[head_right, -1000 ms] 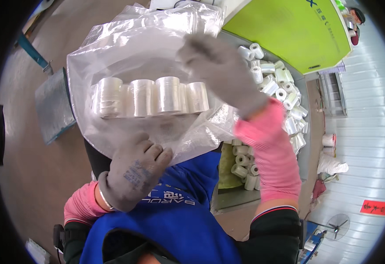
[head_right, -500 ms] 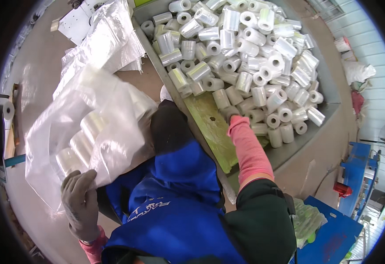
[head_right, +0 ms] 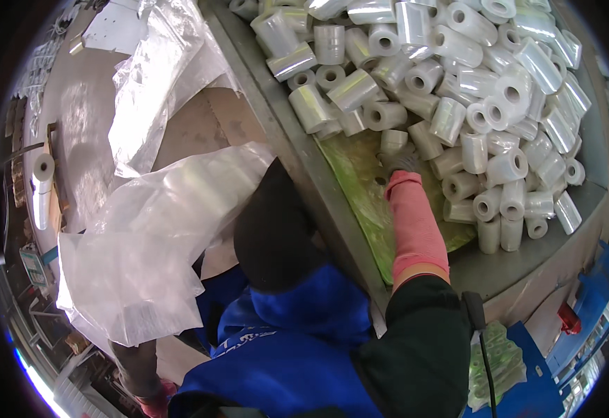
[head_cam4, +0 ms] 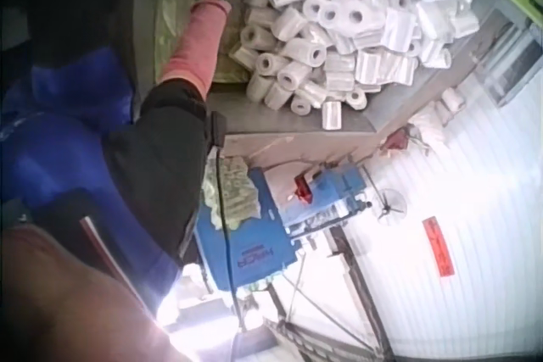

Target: Packing small rolls of clear plastic film into a large plastic bag.

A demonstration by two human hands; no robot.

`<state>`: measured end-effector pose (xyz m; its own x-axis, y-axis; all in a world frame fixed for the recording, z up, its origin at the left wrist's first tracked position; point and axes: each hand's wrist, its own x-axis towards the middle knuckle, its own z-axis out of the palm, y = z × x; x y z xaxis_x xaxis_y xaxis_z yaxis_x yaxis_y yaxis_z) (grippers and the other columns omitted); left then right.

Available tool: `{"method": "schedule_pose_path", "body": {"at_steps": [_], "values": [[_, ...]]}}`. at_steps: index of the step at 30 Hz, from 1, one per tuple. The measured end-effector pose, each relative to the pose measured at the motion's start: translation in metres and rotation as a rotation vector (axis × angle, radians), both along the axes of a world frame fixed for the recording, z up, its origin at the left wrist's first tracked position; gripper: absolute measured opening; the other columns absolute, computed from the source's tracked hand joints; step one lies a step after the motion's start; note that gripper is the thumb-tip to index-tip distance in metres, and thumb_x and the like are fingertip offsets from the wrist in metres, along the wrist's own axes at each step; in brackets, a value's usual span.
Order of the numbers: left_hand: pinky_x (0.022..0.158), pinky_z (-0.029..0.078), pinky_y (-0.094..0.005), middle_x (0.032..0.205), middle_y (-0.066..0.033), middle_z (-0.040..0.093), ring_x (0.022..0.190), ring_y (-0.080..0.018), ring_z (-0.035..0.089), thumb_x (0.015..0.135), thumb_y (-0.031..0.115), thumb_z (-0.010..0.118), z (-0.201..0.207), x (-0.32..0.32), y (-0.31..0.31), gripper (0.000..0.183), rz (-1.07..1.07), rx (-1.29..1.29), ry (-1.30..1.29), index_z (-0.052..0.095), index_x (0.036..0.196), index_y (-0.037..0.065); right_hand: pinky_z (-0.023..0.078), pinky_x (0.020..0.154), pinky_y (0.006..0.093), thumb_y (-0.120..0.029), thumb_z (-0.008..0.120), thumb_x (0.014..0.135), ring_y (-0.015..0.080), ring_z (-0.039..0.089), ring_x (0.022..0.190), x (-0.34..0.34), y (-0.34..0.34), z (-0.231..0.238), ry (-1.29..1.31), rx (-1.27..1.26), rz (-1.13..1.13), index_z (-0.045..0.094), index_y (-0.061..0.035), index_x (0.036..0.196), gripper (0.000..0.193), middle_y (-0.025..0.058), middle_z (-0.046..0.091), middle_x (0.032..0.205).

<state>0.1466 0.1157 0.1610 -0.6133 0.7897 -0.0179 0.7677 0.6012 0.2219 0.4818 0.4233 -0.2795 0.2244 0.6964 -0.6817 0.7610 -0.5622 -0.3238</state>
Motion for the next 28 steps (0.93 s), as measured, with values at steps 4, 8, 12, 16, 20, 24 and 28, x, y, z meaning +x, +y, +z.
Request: {"method": "schedule_pose_path", "body": {"at_steps": [4,8,12,16,20,24,28], "values": [[0.077,0.047,-0.0420,0.086,-0.0151,0.062,0.085,-0.0346,0.060,0.065,0.012,0.073,0.016,-0.006,0.017,0.033,-0.211,-0.185,-0.172,0.063,0.095,0.001,0.043,0.092,0.0414,-0.048,0.072,0.066,0.0351,0.054,0.108,-0.023,-0.003,0.011,0.330,-0.163,-0.043,0.039,-0.0014,0.132,0.087,0.0209,0.054,0.120],[0.084,0.044,-0.0429,0.089,-0.0118,0.064,0.085,-0.0292,0.060,0.059,0.016,0.073,0.021,-0.004,0.031,0.039,-0.371,-0.157,-0.095,0.064,0.096,0.005,0.052,0.080,0.0366,-0.032,0.069,0.078,0.0228,0.059,0.099,-0.045,-0.048,0.059,1.059,-0.417,-0.475,0.051,-0.0012,0.122,0.056,0.0127,0.057,0.112],[0.091,0.042,-0.0411,0.092,-0.0100,0.063,0.088,-0.0271,0.060,0.057,0.021,0.074,0.021,-0.004,0.017,0.048,-0.400,-0.039,-0.127,0.062,0.101,0.005,0.037,0.103,0.0416,-0.037,0.065,0.079,0.0298,0.048,0.120,-0.013,-0.070,0.189,1.623,-0.178,-0.170,0.032,0.0031,0.136,0.078,0.0196,0.045,0.132],[0.090,0.042,-0.0374,0.088,-0.0096,0.064,0.086,-0.0246,0.061,0.064,0.021,0.071,0.018,-0.006,-0.006,0.044,-0.464,0.084,-0.033,0.060,0.103,0.005,0.055,0.070,0.0412,-0.048,0.078,0.064,0.0347,0.058,0.097,-0.071,-0.069,0.349,1.824,-0.124,0.123,0.021,-0.0067,0.143,0.105,0.0224,0.047,0.125],[0.070,0.044,-0.0370,0.071,-0.0075,0.056,0.070,-0.0260,0.053,0.065,0.010,0.062,-0.008,-0.004,-0.027,0.018,-0.469,0.065,-0.030,0.059,0.083,0.007,0.054,0.071,0.0434,-0.037,0.074,0.072,0.0320,0.057,0.097,-0.111,-0.099,0.446,1.736,-0.389,0.197,0.023,-0.0088,0.141,0.090,0.0162,0.051,0.120],[0.071,0.045,-0.0337,0.069,-0.0057,0.059,0.071,-0.0207,0.056,0.066,0.009,0.058,-0.010,0.000,-0.051,0.011,-0.570,0.114,0.006,0.058,0.076,0.005,0.045,0.086,0.0322,-0.031,0.076,0.064,0.0213,0.055,0.100,-0.237,-0.170,0.522,1.019,-0.129,0.971,0.032,-0.0007,0.133,0.087,0.0142,0.053,0.114],[0.075,0.045,-0.0326,0.070,-0.0066,0.060,0.074,-0.0212,0.058,0.065,0.009,0.058,-0.012,-0.002,-0.066,0.011,-0.550,0.220,0.011,0.058,0.075,0.005,0.042,0.094,0.0357,-0.059,0.063,0.073,0.0370,0.055,0.110,-0.309,-0.175,0.477,0.078,0.091,1.371,0.032,0.0084,0.132,0.095,0.0290,0.052,0.121]]}}
